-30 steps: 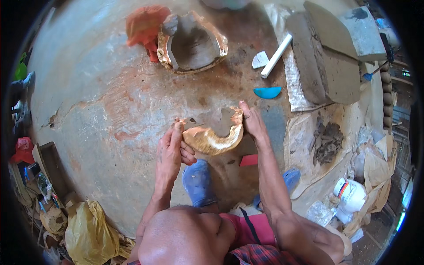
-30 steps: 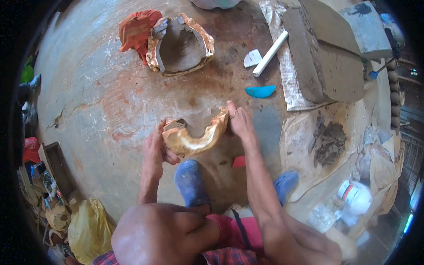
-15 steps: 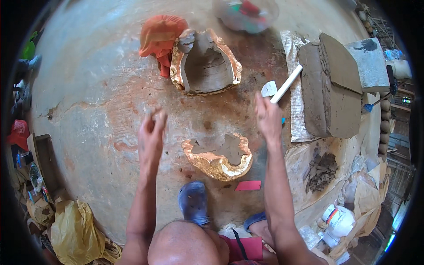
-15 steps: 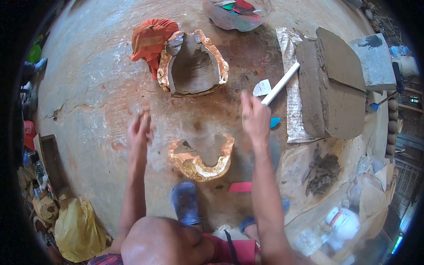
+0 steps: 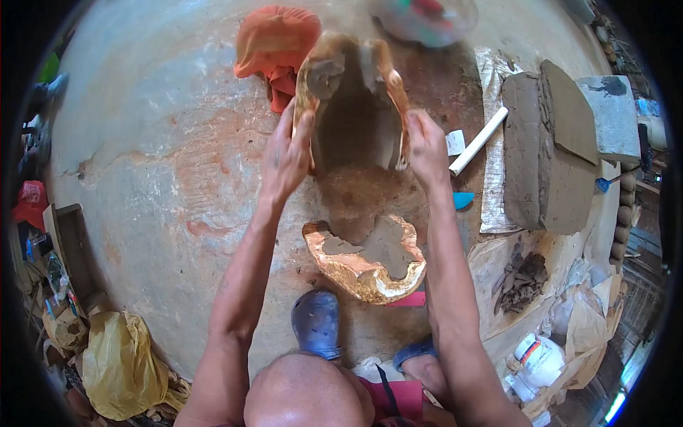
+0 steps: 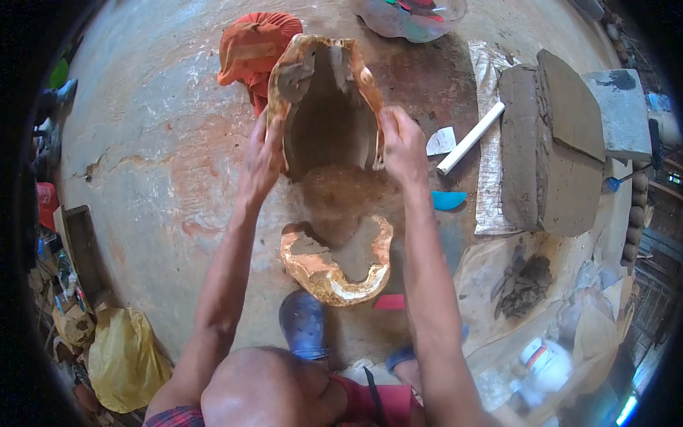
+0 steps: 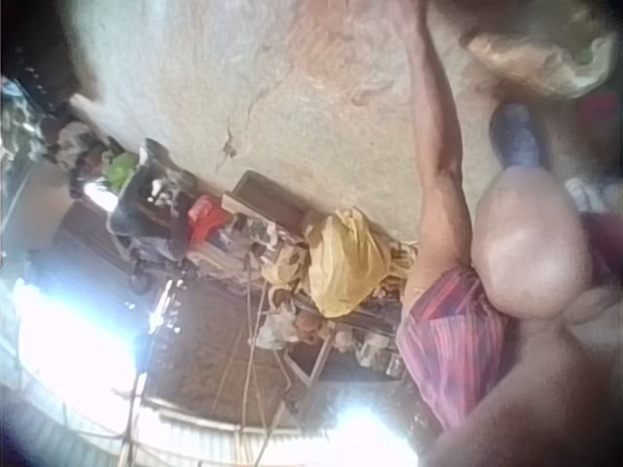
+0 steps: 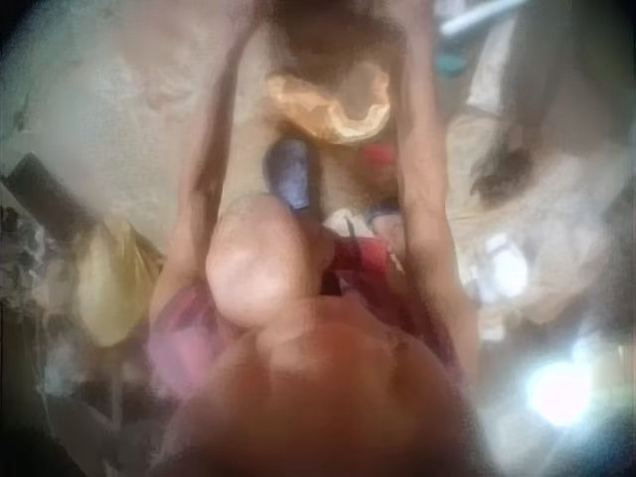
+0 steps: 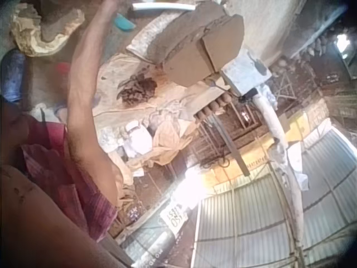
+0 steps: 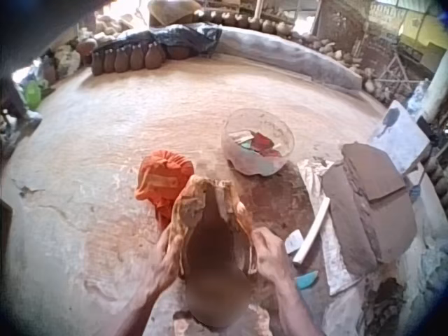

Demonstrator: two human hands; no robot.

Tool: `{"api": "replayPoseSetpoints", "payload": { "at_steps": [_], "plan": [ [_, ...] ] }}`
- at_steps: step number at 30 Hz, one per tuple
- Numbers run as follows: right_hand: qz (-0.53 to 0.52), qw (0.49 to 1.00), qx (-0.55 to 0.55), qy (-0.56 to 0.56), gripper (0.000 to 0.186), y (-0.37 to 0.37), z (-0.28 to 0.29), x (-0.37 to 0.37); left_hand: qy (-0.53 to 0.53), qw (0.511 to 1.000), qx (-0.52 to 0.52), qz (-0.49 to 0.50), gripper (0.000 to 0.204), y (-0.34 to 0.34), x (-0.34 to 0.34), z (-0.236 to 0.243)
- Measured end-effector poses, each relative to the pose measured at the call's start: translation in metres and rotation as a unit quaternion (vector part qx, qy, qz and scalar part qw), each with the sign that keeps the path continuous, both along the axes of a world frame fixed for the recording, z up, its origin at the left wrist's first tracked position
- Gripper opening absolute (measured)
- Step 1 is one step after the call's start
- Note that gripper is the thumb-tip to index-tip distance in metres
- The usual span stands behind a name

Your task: The person joins two halves of a clay mold by rolling small pieces of clay into strips and pressing them into the interior seams using their fingers and a small blue plastic tool.

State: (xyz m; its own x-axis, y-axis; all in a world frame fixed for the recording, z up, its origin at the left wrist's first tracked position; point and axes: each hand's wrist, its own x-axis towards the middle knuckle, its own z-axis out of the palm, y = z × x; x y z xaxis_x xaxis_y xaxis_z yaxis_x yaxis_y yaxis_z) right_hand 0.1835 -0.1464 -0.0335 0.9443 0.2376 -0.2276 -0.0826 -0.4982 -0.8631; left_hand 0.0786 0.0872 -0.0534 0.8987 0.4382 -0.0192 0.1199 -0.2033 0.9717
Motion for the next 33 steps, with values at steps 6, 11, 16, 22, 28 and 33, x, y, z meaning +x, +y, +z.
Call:
{"api": "replayPoseSetpoints", "payload": {
  "at_steps": [6,11,16,22,28,33],
  "plan": [
    [0.016,0.995,0.09,0.037,0.033,-0.04,0.012,-0.067,0.102,0.973,-0.197,-0.06,0.072,-0.019,-0.102,-0.025],
    [0.011,0.921,0.375,0.109,0.041,-0.064,-0.007,-0.099,0.034,0.94,-0.327,-0.09,0.118,-0.04,-0.101,-0.002],
    [0.042,0.931,0.343,0.116,0.065,-0.067,0.005,-0.108,0.023,0.946,-0.293,-0.138,0.133,-0.048,-0.092,0.019],
    [0.059,0.923,0.362,0.118,0.068,-0.07,-0.003,-0.113,-0.04,0.968,-0.208,-0.136,0.121,-0.048,-0.106,-0.02],
    [0.092,0.945,0.293,0.115,0.07,-0.082,-0.008,-0.122,-0.085,0.957,-0.243,-0.131,0.118,-0.055,-0.11,-0.021],
    [0.08,0.937,0.324,0.099,0.068,-0.088,-0.029,-0.138,-0.083,0.951,-0.278,-0.11,0.121,-0.062,-0.117,-0.021]
  ]
}}
